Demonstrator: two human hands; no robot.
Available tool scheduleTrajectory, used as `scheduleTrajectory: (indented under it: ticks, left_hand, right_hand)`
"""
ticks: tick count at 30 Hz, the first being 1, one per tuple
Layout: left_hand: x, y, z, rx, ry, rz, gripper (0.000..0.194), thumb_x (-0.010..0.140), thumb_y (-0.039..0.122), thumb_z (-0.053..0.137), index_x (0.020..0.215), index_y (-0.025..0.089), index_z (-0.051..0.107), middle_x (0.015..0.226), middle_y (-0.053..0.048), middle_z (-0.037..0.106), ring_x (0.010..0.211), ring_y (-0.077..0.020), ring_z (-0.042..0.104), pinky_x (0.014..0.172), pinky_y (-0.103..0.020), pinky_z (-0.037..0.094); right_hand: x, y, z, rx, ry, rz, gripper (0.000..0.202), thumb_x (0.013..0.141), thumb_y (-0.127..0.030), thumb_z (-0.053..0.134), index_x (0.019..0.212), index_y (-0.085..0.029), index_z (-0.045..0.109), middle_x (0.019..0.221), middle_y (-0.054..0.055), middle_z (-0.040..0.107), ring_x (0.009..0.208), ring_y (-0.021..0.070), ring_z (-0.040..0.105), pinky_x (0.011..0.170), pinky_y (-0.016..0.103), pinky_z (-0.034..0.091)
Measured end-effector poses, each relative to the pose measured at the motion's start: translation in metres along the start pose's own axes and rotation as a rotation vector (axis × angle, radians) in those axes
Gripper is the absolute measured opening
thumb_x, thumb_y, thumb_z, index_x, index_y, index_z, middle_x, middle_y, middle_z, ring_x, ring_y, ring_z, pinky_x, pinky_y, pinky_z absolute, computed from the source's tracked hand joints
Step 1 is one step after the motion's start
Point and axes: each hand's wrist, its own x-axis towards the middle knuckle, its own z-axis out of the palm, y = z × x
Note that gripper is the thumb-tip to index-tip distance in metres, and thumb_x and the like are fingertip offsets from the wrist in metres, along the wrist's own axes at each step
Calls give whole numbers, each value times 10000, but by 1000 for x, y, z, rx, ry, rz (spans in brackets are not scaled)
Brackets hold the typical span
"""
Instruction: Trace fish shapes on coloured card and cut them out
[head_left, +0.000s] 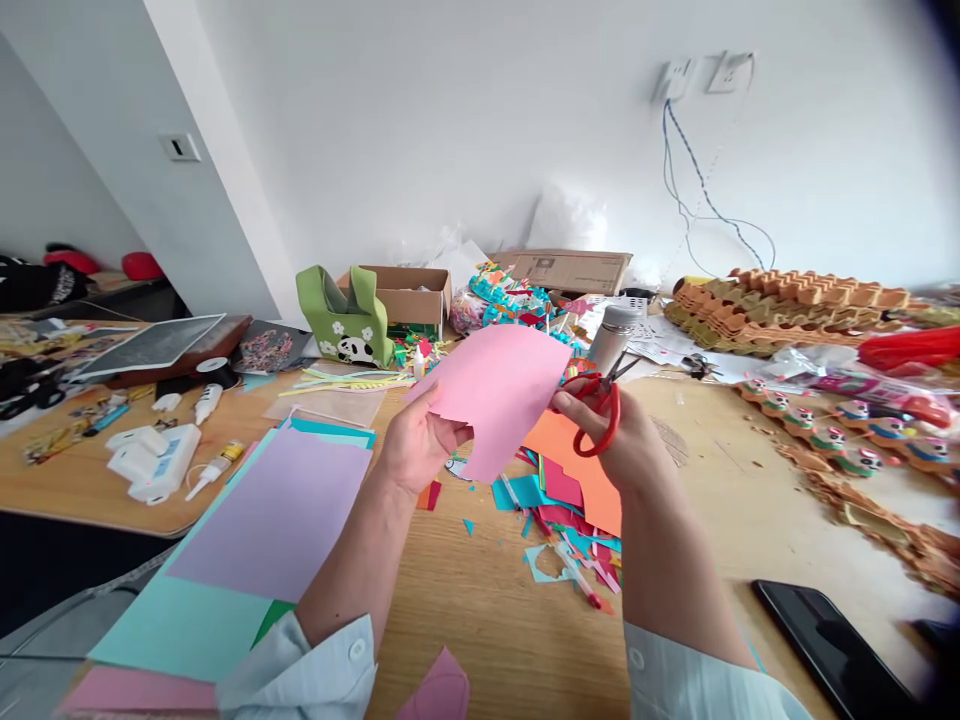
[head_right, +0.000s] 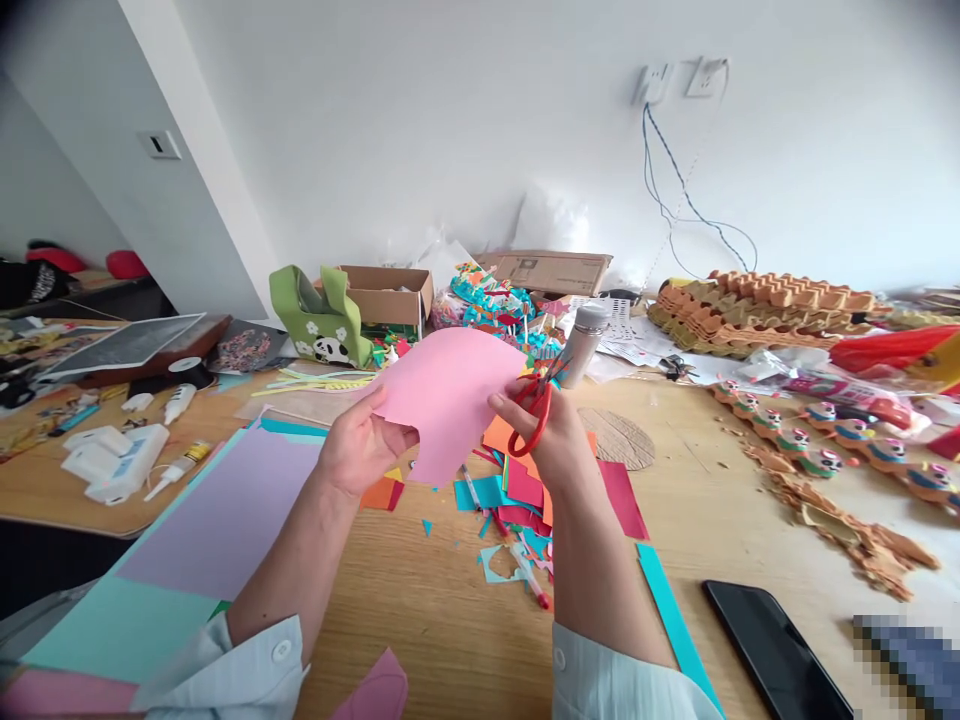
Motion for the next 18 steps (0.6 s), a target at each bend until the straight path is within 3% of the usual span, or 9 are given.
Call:
scheduleTrajectory:
  ticks: [3, 5, 8, 10, 13, 18]
  left_hand:
    - [1, -4, 0, 21, -23, -56, 242, 920, 242, 494, 1087, 143, 639, 938, -84, 730, 777, -209, 699, 720, -337, 544]
    - [2, -5, -2, 75, -104, -113, 260, 926, 304, 500, 1025, 120, 654, 889, -107, 729, 770, -239, 704, 737, -374, 546]
    - [3, -5, -5, 204, -255, -221, 444, 935, 455, 469, 1036, 68, 661, 1097, -201, 686, 936, -317, 688, 821, -429, 528]
    - [4, -4, -7, 256, -275, -243, 489, 939, 484, 456, 1128, 72, 639, 1239, -209, 623, 1004, -318, 670, 853, -419, 517]
    - [5, -2, -10, 278, -242, -214, 441, 936, 425, 488, 1205, 95, 605, 1220, -192, 640, 1010, -305, 671, 870, -420, 511]
    - [7, 1, -12, 283, -206, -160, 355, 925, 320, 505, 1182, 101, 614, 1176, -175, 666, 1012, -307, 671, 882, -435, 507]
  right_hand:
    - [1, 3, 12, 216, 87, -27, 320, 619, -359, 805, 782, -179, 598, 753, -19, 578, 704, 129, 539, 654, 266, 433]
    - [1, 2, 12, 296, 206, -77, 289, 589, -306, 800, 757, -178, 602, 723, -30, 560, 656, 113, 508, 597, 247, 402]
    - [1, -2, -7, 303, 441, -207, 239, 580, -230, 765, 749, -170, 609, 713, -31, 559, 632, 104, 494, 565, 236, 366]
    - [0, -8, -29, 262, 594, -271, 218, 566, -192, 746, 726, -160, 601, 698, -29, 551, 618, 100, 487, 556, 238, 347]
    - [-5, -22, -67, 35, 756, -293, 215, 555, -191, 724, 738, -154, 615, 684, -17, 555, 592, 108, 483, 559, 264, 352]
    - [-8, -52, -107, -764, 914, -335, 272, 616, -166, 643, 886, -180, 618, 740, 30, 592, 657, 171, 527, 625, 342, 402]
